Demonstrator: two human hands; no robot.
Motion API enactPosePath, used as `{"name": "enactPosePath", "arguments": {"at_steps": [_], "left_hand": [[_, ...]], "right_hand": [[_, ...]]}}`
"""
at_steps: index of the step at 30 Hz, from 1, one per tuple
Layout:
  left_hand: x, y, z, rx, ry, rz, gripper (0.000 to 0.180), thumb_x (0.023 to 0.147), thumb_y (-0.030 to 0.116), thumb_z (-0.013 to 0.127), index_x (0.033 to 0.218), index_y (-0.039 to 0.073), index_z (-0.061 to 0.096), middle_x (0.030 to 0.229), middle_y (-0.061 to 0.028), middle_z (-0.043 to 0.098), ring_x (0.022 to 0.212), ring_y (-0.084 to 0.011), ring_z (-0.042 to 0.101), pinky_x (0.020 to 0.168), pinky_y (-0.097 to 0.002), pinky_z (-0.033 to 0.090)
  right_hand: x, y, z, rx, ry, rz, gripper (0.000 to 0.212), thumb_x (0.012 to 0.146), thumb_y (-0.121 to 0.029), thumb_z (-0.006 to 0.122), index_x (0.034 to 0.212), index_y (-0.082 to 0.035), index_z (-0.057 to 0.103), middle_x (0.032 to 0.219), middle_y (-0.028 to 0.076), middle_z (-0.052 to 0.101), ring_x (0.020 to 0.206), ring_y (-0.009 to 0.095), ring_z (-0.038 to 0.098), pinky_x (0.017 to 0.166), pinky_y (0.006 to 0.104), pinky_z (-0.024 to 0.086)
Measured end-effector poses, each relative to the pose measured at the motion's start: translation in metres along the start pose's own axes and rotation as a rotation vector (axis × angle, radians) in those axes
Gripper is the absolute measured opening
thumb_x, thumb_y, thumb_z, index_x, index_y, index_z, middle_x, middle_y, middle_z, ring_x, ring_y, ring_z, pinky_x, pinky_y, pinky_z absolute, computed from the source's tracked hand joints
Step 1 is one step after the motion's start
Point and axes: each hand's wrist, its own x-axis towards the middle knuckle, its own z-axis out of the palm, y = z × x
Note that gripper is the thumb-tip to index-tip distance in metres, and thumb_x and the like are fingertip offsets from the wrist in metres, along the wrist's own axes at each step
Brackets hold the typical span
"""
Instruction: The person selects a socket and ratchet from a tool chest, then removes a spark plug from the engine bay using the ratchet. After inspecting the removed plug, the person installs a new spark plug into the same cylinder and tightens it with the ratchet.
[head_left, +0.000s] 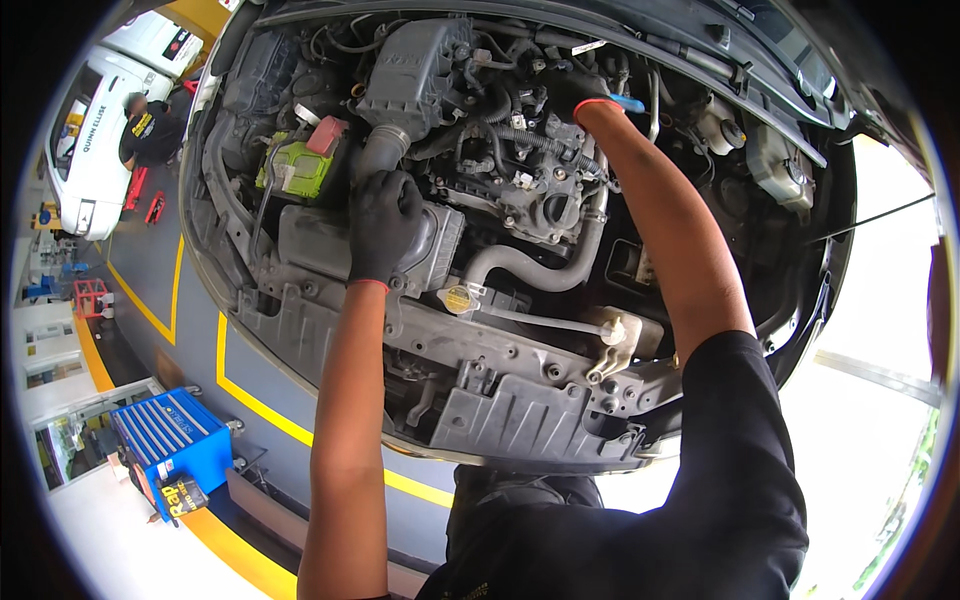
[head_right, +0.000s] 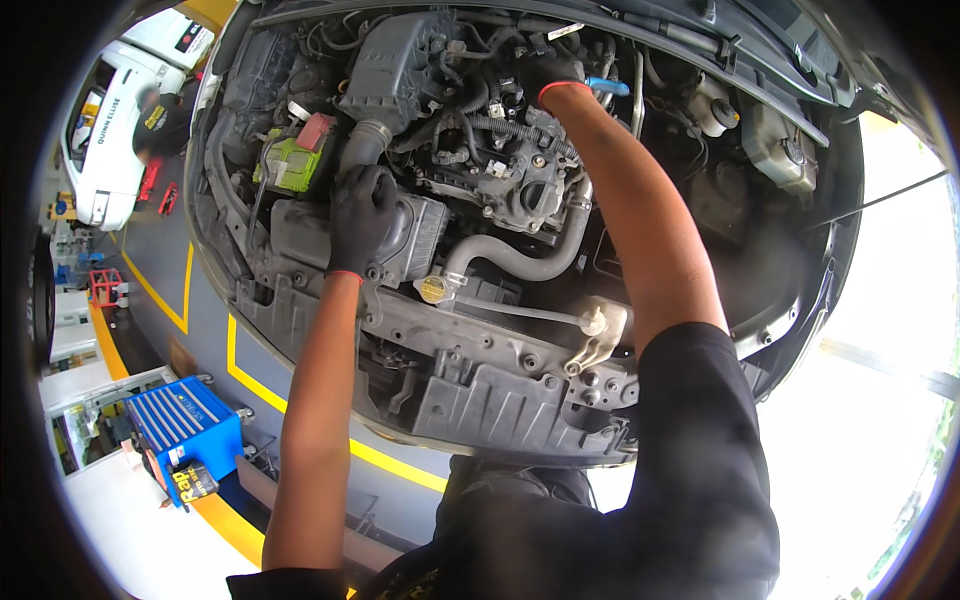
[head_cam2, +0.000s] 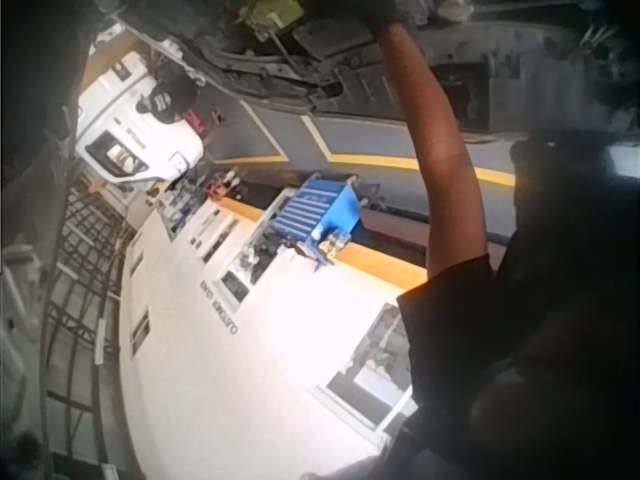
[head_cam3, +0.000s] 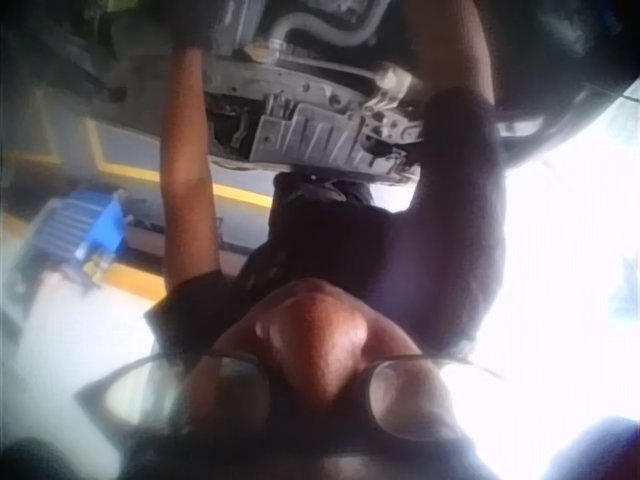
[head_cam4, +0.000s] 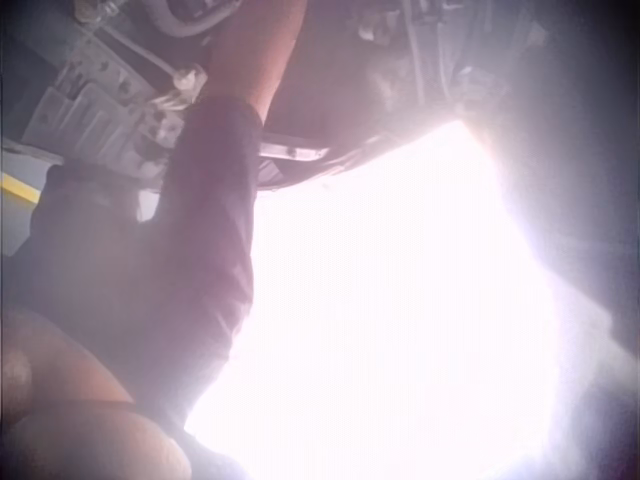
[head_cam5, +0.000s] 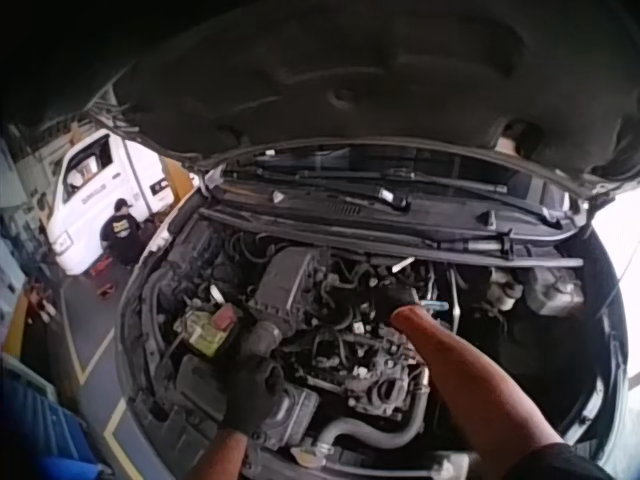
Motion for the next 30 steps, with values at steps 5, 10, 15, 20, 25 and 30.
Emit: {"name": "enactPosePath", "arguments": {"at_steps": [5, 10, 15, 20, 25, 30], "left_hand": [[0.005, 0.006, 0.004, -0.002, -0.003, 0.010, 0.015, 0.102, 0.017, 0.066, 0.102, 0.003, 0.070, 0.104, -0.0185, 0.072, 0.105, -0.0420, 0.069, 0.094, -0.0542, 0.053], [0.003, 0.001, 0.002, -0.006, 0.012, 0.022, 0.016, 0.102, 0.017, 0.066, 0.103, 0.002, 0.070, 0.104, -0.0196, 0.072, 0.103, -0.0426, 0.069, 0.093, -0.0547, 0.053], [0.007, 0.006, -0.001, -0.032, -0.054, 0.005, 0.016, 0.102, 0.017, 0.066, 0.103, 0.001, 0.071, 0.103, -0.0206, 0.072, 0.100, -0.0428, 0.069, 0.091, -0.0550, 0.053], [0.003, 0.001, -0.007, 0.009, 0.032, 0.028, 0.014, 0.101, 0.016, 0.067, 0.101, 0.002, 0.071, 0.101, -0.0201, 0.072, 0.099, -0.0423, 0.069, 0.090, -0.0544, 0.054], [0.009, 0.006, 0.004, -0.038, 0.027, 0.045, 0.014, 0.100, 0.017, 0.067, 0.097, 0.004, 0.070, 0.097, -0.0173, 0.072, 0.097, -0.0407, 0.070, 0.089, -0.0544, 0.054], [-0.009, -0.012, 0.003, 0.044, 0.090, 0.031, 0.019, 0.100, 0.025, 0.071, 0.102, 0.007, 0.071, 0.096, -0.0156, 0.071, 0.095, -0.0399, 0.070, 0.088, -0.0564, 0.053]], "right_hand": [[-0.010, 0.006, -0.009, 0.135, -0.156, -0.039, 0.058, 0.106, -0.057, 0.060, 0.140, -0.012, 0.074, 0.127, 0.021, 0.080, 0.117, 0.043, 0.078, 0.098, 0.0530, 0.062], [-0.027, -0.032, -0.032, 0.424, -0.001, 0.239, 0.086, 0.096, -0.085, 0.058, 0.115, -0.005, 0.084, 0.118, 0.026, 0.081, 0.112, 0.046, 0.078, 0.099, 0.0532, 0.061], [-0.041, -0.006, -0.071, 0.419, 0.111, 0.229, 0.065, 0.093, -0.068, 0.075, 0.103, -0.004, 0.085, 0.108, 0.027, 0.081, 0.107, 0.045, 0.079, 0.096, 0.0527, 0.062], [-0.039, -0.011, -0.094, 0.281, 0.167, 0.142, 0.038, 0.099, -0.046, 0.072, 0.103, -0.010, 0.084, 0.092, 0.020, 0.080, 0.092, 0.040, 0.079, 0.081, 0.0515, 0.061], [-0.003, 0.060, -0.105, -0.019, 0.309, -0.144, 0.015, 0.104, -0.023, 0.069, 0.113, -0.017, 0.079, 0.084, 0.012, 0.075, 0.079, 0.032, 0.076, 0.069, 0.0443, 0.059], [-0.137, -0.048, -0.241, 0.195, 0.416, -0.148, 0.020, 0.103, -0.026, 0.076, 0.098, -0.007, 0.077, 0.081, 0.017, 0.070, 0.072, 0.034, 0.068, 0.066, 0.0446, 0.053]]}}
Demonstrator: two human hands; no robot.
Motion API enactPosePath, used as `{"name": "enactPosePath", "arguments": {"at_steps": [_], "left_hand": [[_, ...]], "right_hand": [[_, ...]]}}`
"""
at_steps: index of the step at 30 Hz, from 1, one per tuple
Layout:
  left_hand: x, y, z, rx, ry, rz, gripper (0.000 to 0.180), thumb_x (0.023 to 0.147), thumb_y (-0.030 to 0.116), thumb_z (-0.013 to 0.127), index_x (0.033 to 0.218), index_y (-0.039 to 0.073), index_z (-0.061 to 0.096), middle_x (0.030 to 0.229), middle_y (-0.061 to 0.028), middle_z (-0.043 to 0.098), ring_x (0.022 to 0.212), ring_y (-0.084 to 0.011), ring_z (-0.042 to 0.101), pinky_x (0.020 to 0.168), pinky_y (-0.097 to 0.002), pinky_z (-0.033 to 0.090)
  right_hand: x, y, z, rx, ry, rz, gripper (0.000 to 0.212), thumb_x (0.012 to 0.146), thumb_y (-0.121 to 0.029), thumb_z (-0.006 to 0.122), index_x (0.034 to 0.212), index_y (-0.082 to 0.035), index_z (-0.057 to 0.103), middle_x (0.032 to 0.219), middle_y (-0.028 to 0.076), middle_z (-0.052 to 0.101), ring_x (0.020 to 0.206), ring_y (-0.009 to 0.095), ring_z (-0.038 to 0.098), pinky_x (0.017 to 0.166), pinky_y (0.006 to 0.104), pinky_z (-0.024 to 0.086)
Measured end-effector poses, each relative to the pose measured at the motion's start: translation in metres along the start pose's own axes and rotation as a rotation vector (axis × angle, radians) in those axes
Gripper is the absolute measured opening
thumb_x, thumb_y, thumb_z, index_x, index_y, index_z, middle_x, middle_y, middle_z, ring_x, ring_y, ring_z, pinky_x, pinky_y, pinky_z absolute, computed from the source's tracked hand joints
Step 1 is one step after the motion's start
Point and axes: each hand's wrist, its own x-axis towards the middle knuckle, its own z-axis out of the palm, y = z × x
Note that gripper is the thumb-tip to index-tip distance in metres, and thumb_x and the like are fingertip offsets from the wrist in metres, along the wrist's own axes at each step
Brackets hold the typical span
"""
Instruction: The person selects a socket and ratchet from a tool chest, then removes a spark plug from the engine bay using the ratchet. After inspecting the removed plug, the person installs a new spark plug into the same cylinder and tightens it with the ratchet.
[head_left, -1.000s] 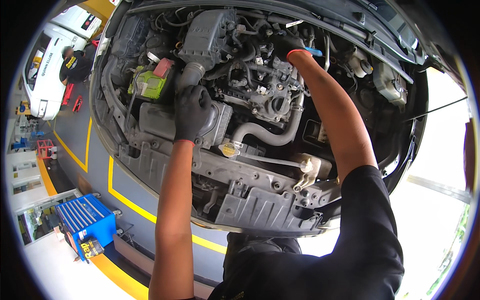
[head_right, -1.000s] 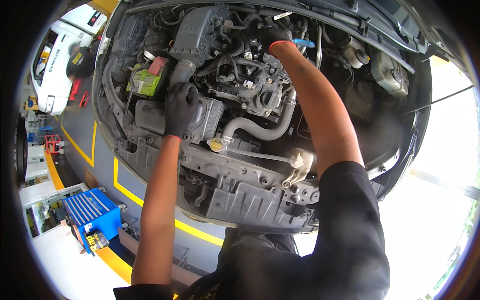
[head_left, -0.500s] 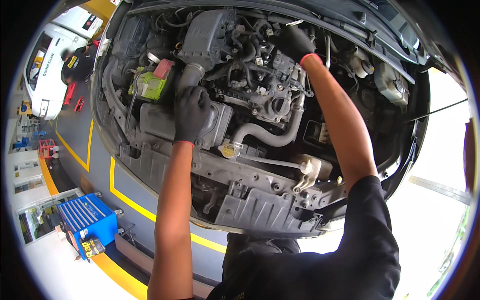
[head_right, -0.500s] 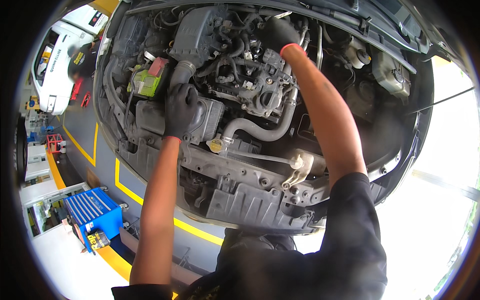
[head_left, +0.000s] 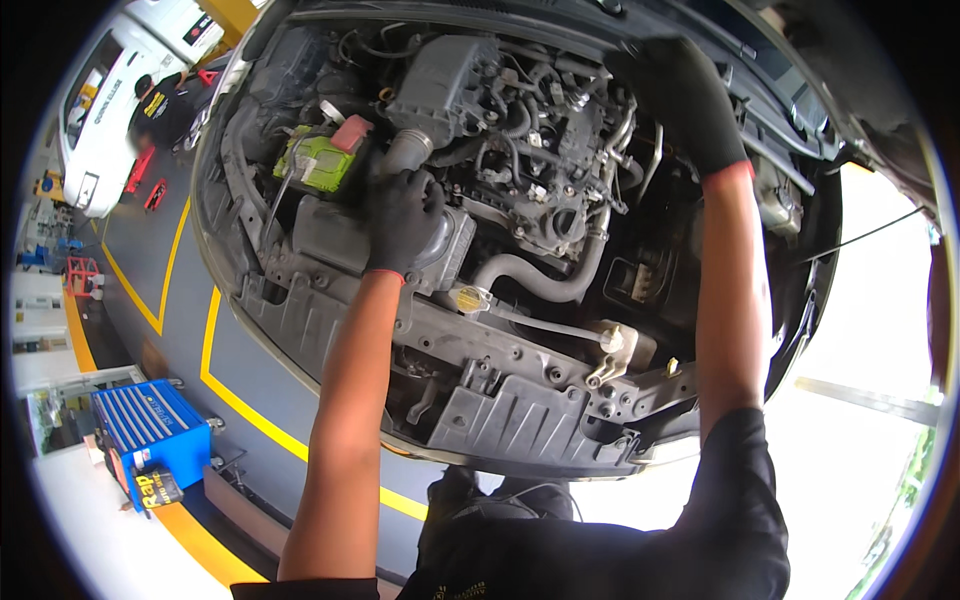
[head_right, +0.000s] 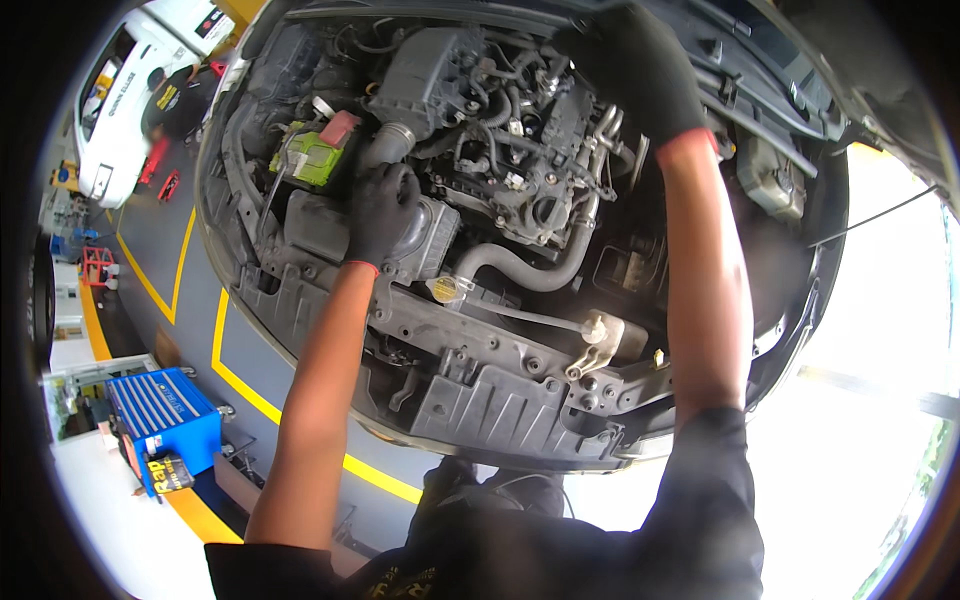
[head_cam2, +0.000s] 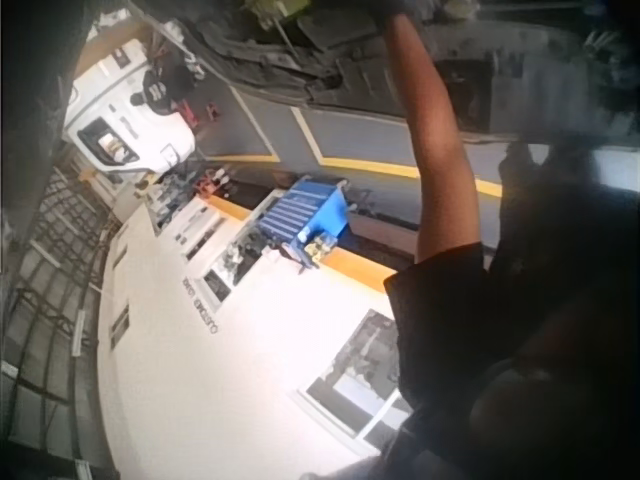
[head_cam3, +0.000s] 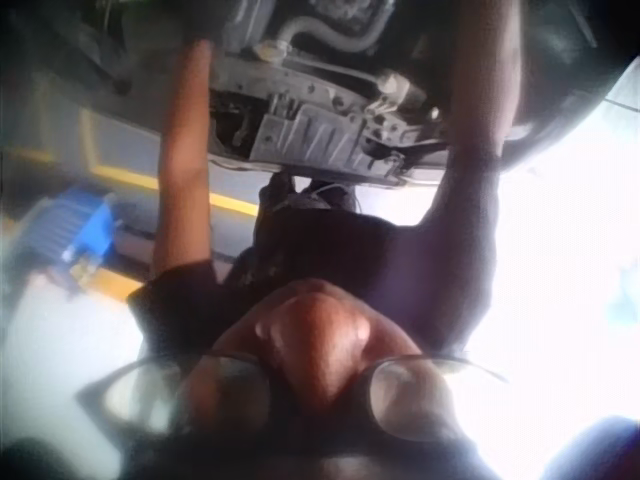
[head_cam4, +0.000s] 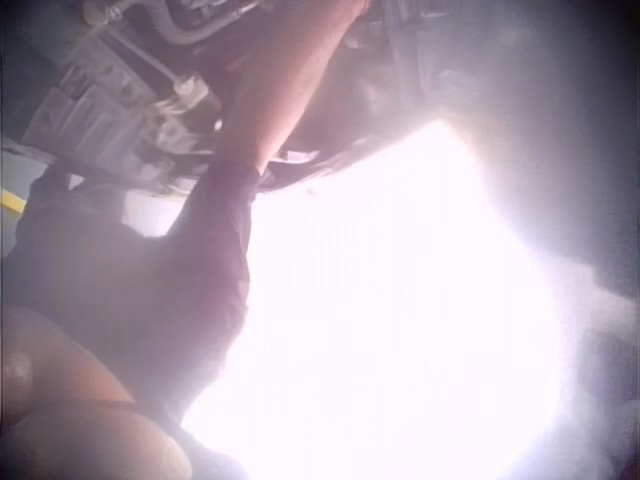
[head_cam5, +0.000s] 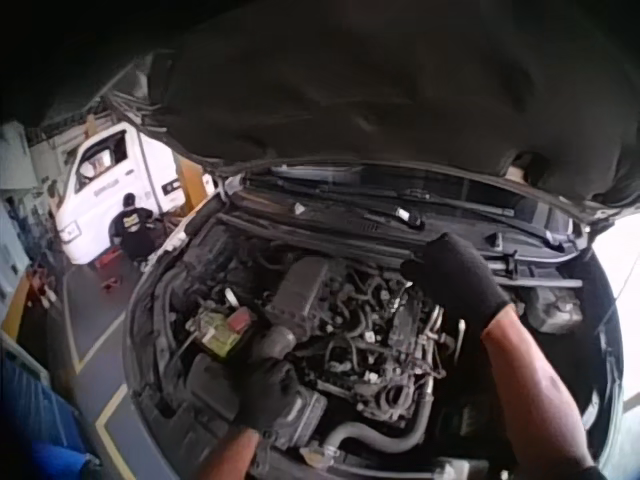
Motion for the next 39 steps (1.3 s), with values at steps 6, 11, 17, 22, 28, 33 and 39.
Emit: {"name": "enactPosePath", "arguments": {"at_steps": [6, 11, 17, 22, 28, 33, 39], "left_hand": [[-0.001, 0.016, -0.052, -0.603, 0.087, 0.122, 0.077, 0.095, 0.039, 0.084, 0.158, 0.006, 0.055, 0.151, -0.0238, 0.063, 0.140, -0.0429, 0.061, 0.125, -0.0555, 0.042], [-0.098, 0.037, -0.230, -0.826, -0.166, 0.150, 0.068, 0.097, 0.038, 0.085, 0.153, 0.008, 0.060, 0.147, -0.0207, 0.067, 0.129, -0.0393, 0.069, 0.111, -0.0499, 0.054], [-0.306, -0.053, -0.400, -0.702, -0.258, 0.043, 0.038, 0.104, 0.033, 0.076, 0.136, 0.013, 0.070, 0.107, -0.0128, 0.077, 0.089, -0.0362, 0.078, 0.079, -0.0468, 0.063], [-0.414, -0.111, -0.589, -0.372, -0.538, -0.167, 0.032, 0.111, 0.031, 0.061, 0.138, 0.014, 0.066, 0.114, -0.0097, 0.074, 0.102, -0.0299, 0.078, 0.082, -0.0458, 0.063], [-0.464, -0.161, -0.697, -0.373, -0.539, -0.587, 0.041, 0.107, 0.034, 0.065, 0.137, 0.006, 0.065, 0.111, -0.0154, 0.077, 0.097, -0.0355, 0.079, 0.077, -0.0460, 0.064], [-0.464, -0.236, -0.740, -0.426, -0.517, -0.713, 0.037, 0.103, 0.038, 0.071, 0.116, 0.003, 0.074, 0.107, -0.0172, 0.078, 0.099, -0.0362, 0.079, 0.085, -0.0431, 0.064], [-0.449, -0.348, -0.792, -0.672, -0.068, -0.879, 0.027, 0.103, 0.027, 0.072, 0.108, 0.001, 0.078, 0.093, -0.0178, 0.077, 0.077, -0.0336, 0.074, 0.073, -0.0419, 0.062]], "right_hand": [[-0.102, -0.167, -0.096, 0.516, 0.187, 0.298, 0.024, 0.101, -0.012, 0.077, 0.122, 0.000, 0.074, 0.096, 0.009, 0.073, 0.081, 0.020, 0.067, 0.073, 0.0368, 0.054], [-0.209, -0.248, -0.093, 0.805, -0.032, 0.443, 0.035, 0.109, -0.012, 0.070, 0.142, -0.001, 0.074, 0.133, 0.016, 0.065, 0.122, 0.022, 0.070, 0.097, 0.0316, 0.059], [-0.243, -0.444, -0.052, 1.228, -0.482, 0.514, 0.036, 0.099, -0.002, 0.071, 0.133, 0.009, 0.063, 0.097, 0.019, 0.073, 0.076, 0.024, 0.075, 0.060, 0.0297, 0.061], [-0.197, -0.626, 0.005, 0.743, -1.222, -0.273, 0.035, 0.102, -0.021, 0.078, 0.131, 0.000, 0.078, 0.096, 0.010, 0.082, 0.077, 0.019, 0.078, 0.073, 0.0317, 0.062], [-0.154, -0.811, 0.075, 0.810, -1.261, -0.829, 0.046, 0.103, -0.027, 0.078, 0.143, -0.007, 0.069, 0.113, 0.018, 0.080, 0.102, 0.037, 0.080, 0.083, 0.0445, 0.061], [-0.121, -0.906, 0.143, 0.702, -1.373, -0.893, 0.033, 0.101, -0.021, 0.074, 0.130, -0.004, 0.070, 0.102, 0.019, 0.075, 0.096, 0.039, 0.077, 0.081, 0.0483, 0.059], [-0.013, -0.996, 0.207, 0.577, -1.128, -1.027, 0.023, 0.102, -0.019, 0.069, 0.118, -0.003, 0.069, 0.095, 0.020, 0.072, 0.090, 0.041, 0.073, 0.082, 0.0480, 0.057]]}}
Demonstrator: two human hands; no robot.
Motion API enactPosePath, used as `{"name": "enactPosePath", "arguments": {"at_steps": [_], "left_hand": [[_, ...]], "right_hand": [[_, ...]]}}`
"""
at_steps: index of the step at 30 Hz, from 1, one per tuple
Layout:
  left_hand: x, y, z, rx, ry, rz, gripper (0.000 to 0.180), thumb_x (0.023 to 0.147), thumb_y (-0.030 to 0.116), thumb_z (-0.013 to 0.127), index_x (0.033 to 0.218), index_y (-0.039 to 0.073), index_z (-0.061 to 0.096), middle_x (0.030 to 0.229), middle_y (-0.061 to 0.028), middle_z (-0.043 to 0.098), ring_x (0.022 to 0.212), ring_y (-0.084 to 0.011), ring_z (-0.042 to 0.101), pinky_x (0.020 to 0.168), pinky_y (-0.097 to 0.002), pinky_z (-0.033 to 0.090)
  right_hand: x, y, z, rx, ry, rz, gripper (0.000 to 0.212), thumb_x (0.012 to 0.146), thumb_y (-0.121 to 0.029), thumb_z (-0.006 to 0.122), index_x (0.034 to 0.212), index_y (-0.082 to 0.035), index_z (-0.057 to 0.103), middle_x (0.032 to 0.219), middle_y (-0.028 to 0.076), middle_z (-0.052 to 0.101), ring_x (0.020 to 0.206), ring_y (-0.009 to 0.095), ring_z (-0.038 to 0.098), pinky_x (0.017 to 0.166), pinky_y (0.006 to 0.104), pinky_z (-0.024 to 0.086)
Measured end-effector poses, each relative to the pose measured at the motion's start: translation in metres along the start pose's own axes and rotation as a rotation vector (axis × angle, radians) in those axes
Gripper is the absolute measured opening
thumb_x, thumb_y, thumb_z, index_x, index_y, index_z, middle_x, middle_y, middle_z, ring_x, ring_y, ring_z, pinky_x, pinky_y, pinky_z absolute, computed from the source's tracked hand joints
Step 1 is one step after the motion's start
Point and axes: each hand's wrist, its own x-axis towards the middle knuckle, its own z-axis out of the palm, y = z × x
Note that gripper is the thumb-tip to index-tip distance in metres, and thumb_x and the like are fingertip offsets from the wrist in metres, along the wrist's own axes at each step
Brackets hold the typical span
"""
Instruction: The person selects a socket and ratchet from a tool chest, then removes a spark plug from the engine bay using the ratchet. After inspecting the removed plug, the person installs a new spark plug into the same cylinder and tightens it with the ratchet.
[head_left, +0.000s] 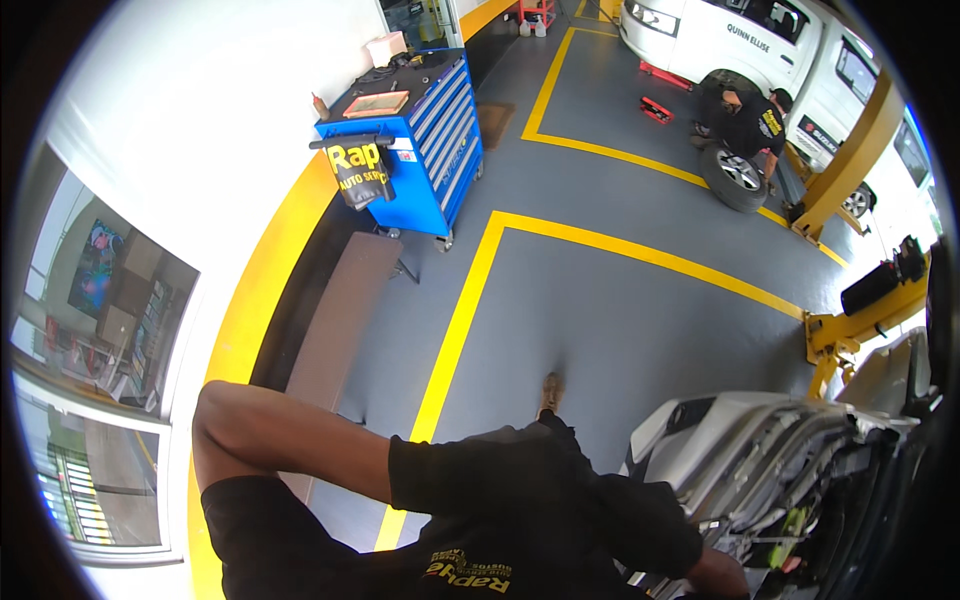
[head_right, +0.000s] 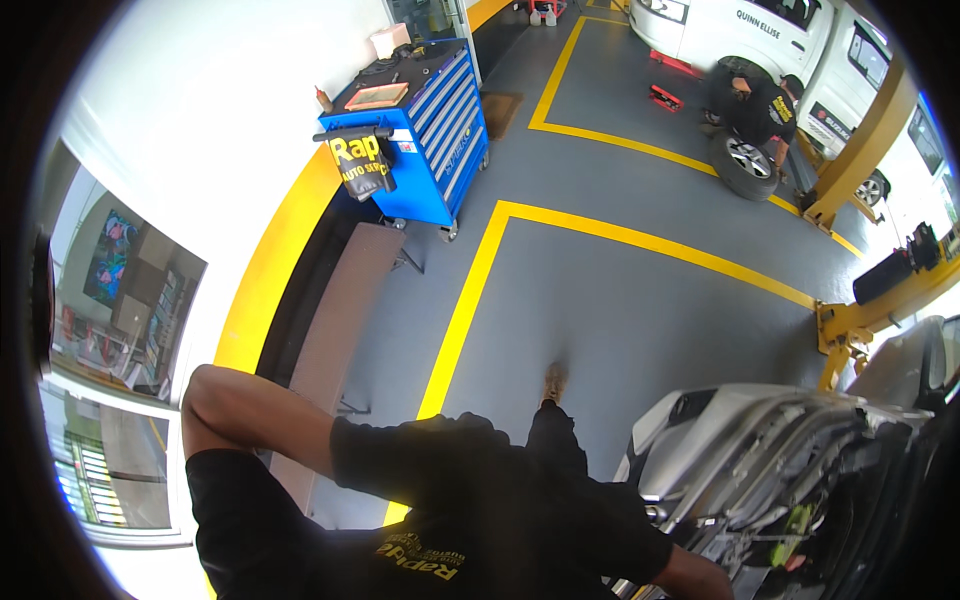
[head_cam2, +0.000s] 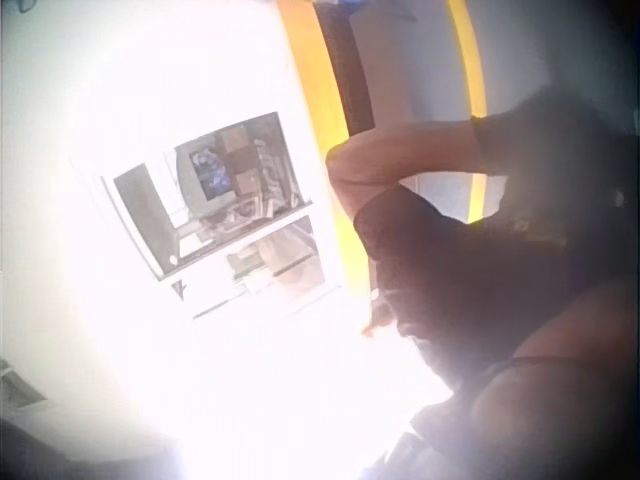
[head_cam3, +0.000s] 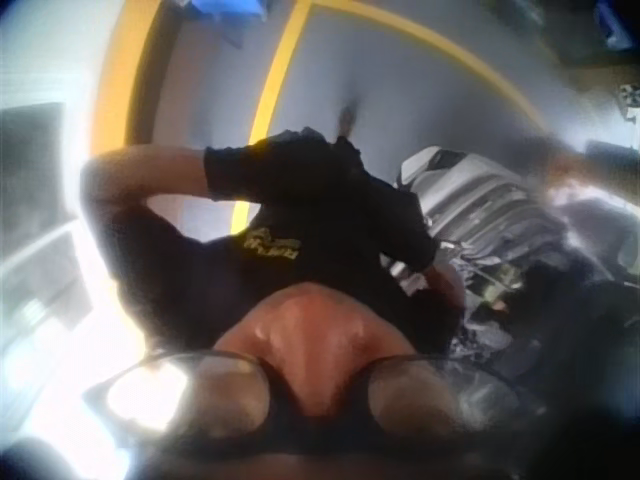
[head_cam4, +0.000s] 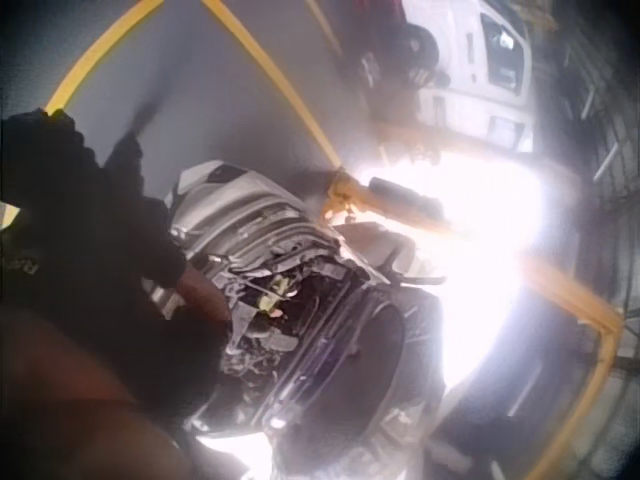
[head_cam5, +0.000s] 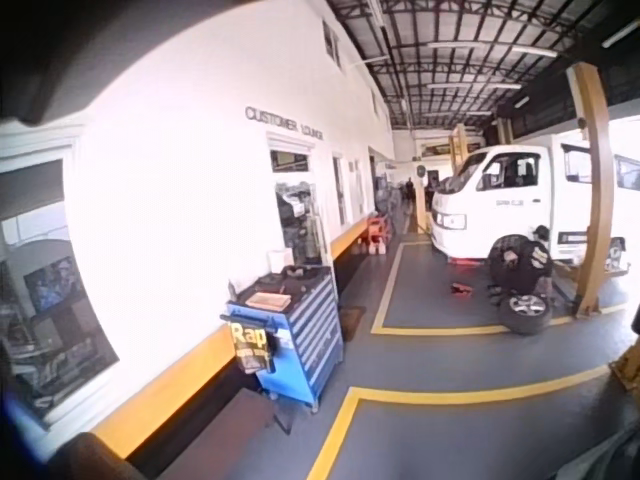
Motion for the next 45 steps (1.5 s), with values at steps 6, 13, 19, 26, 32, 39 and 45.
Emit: {"name": "enactPosePath", "arguments": {"at_steps": [6, 13, 19, 26, 32, 39, 45], "left_hand": [[0.091, -0.034, -0.239, 1.262, 0.280, -0.070, 0.031, 0.104, 0.029, 0.075, 0.126, 0.006, 0.077, 0.096, -0.0142, 0.080, 0.076, -0.0286, 0.077, 0.069, -0.0383, 0.059], [0.144, -0.229, -0.390, -0.423, 0.925, -0.386, 0.043, 0.115, 0.045, 0.062, 0.130, 0.006, 0.073, 0.100, -0.0032, 0.071, 0.081, -0.0167, 0.067, 0.070, -0.0329, 0.053], [0.219, -0.456, -0.484, -1.542, 1.109, 0.283, 0.064, 0.116, 0.059, 0.050, 0.147, 0.005, 0.064, 0.111, -0.0056, 0.070, 0.092, -0.0189, 0.068, 0.078, -0.0357, 0.057], [0.297, -0.610, -0.626, -1.647, 1.295, 0.483, 0.042, 0.115, 0.046, 0.058, 0.132, 0.010, 0.070, 0.117, -0.0085, 0.074, 0.101, -0.0244, 0.072, 0.090, -0.0429, 0.060], [0.353, -0.761, -0.702, -1.733, 1.840, 0.231, 0.021, 0.103, 0.034, 0.066, 0.117, 0.019, 0.068, 0.105, -0.0027, 0.074, 0.074, -0.0163, 0.064, 0.070, -0.0359, 0.054], [0.372, -0.810, -0.772, -1.646, 2.264, 0.381, 0.030, 0.098, 0.035, 0.062, 0.113, 0.010, 0.070, 0.079, -0.0002, 0.063, 0.071, -0.0169, 0.061, 0.062, -0.0333, 0.049], [0.407, -0.814, -0.775, -1.433, 2.538, 0.309, 0.025, 0.098, 0.043, 0.067, 0.107, 0.020, 0.067, 0.099, 0.0017, 0.062, 0.082, -0.0141, 0.060, 0.060, -0.0281, 0.048]], "right_hand": [[0.112, 0.081, -0.178, -0.164, 0.461, 0.164, 0.023, 0.104, -0.023, 0.065, 0.110, -0.001, 0.067, 0.096, 0.022, 0.071, 0.091, 0.043, 0.070, 0.086, 0.0478, 0.056], [0.322, 0.163, -0.252, -0.389, 0.677, 0.087, 0.018, 0.111, -0.013, 0.054, 0.106, 0.002, 0.062, 0.093, 0.015, 0.061, 0.087, 0.027, 0.062, 0.080, 0.0426, 0.050], [0.542, 0.265, -0.279, 0.304, 0.261, 0.361, 0.015, 0.111, -0.017, 0.063, 0.103, -0.005, 0.066, 0.081, 0.008, 0.063, 0.067, 0.024, 0.065, 0.060, 0.0389, 0.051], [0.689, 0.512, -0.202, 0.642, 0.238, 0.771, 0.032, 0.113, -0.034, 0.065, 0.095, -0.008, 0.066, 0.063, 0.001, 0.057, 0.045, 0.016, 0.058, 0.044, 0.0349, 0.050], [0.719, 0.551, -0.137, 0.119, -0.104, 0.976, 0.036, 0.112, -0.034, 0.064, 0.093, -0.003, 0.068, 0.062, 0.007, 0.063, 0.049, 0.021, 0.065, 0.045, 0.0373, 0.052], [0.856, 0.589, -0.151, 0.188, -0.287, 1.011, 0.033, 0.107, -0.035, 0.066, 0.092, -0.006, 0.072, 0.064, 0.004, 0.062, 0.049, 0.017, 0.061, 0.045, 0.0355, 0.049], [1.020, 0.676, -0.246, 0.205, -0.284, 1.034, 0.031, 0.103, -0.036, 0.068, 0.090, -0.008, 0.075, 0.065, 0.002, 0.062, 0.050, 0.015, 0.057, 0.046, 0.0339, 0.047]]}}
